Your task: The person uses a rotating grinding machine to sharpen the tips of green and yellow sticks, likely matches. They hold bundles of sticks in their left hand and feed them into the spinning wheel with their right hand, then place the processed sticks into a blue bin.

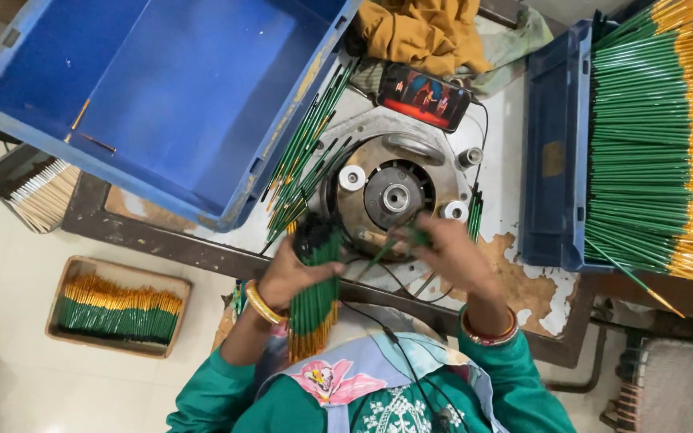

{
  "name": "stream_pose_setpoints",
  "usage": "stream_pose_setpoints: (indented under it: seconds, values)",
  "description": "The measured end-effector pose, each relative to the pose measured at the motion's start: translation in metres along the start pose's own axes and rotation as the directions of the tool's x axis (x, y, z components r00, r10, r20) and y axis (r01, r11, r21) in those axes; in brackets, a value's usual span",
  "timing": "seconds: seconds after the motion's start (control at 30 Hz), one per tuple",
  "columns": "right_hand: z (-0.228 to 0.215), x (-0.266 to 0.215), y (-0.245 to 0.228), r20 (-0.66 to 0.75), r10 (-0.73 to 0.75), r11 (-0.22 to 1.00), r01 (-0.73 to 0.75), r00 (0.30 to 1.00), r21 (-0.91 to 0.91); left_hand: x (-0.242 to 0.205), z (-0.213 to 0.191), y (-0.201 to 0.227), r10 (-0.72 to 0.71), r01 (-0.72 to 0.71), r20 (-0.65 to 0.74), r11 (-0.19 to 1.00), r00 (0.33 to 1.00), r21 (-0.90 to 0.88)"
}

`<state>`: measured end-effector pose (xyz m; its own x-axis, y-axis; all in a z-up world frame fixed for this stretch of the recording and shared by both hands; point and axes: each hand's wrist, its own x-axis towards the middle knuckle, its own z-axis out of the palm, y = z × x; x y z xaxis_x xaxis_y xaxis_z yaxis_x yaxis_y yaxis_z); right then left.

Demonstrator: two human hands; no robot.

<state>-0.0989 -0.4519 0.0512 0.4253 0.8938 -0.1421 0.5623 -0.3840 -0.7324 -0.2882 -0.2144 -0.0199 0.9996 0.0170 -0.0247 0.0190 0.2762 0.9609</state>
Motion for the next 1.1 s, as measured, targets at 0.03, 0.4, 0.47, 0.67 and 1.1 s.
stream_pose_setpoints:
  seconds: [0.03, 0.4, 0.47, 0.67, 1.1]
  values:
    - [-0.01, -0.007, 0.014, -0.248, 0.153, 0.976, -0.108, 0.957, 0.187, -0.008, -0.007, 0.001, -0.132, 0.118, -0.181, 0.989, 0.975, -0.088]
    - [0.015, 0.017, 0.001, -0.62, 0.0, 0.967, -0.157, 0.785, -0.199, -0.033, -0.049, -0.066, -0.427, 0.24, -0.376, 0.859, 0.823, -0.451]
    - [0.037, 0.036, 0.03, -0.526, 0.137, 0.922, -0.302, 0.84, -0.241, -0.022, -0.041, -0.052, -0.505, 0.288, -0.377, 0.816, 0.776, -0.501]
    - [0.038, 0.036, 0.025, -0.467, 0.129, 0.94, -0.258, 0.875, -0.225, -0.029, -0.051, -0.067, -0.537, 0.368, -0.357, 0.818, 0.764, -0.442]
    - [0.008, 0.032, -0.053, -0.616, 0.255, 0.967, -0.194, 0.745, 0.165, -0.009, -0.028, -0.002, -0.264, 0.23, -0.229, 0.959, 0.937, -0.163]
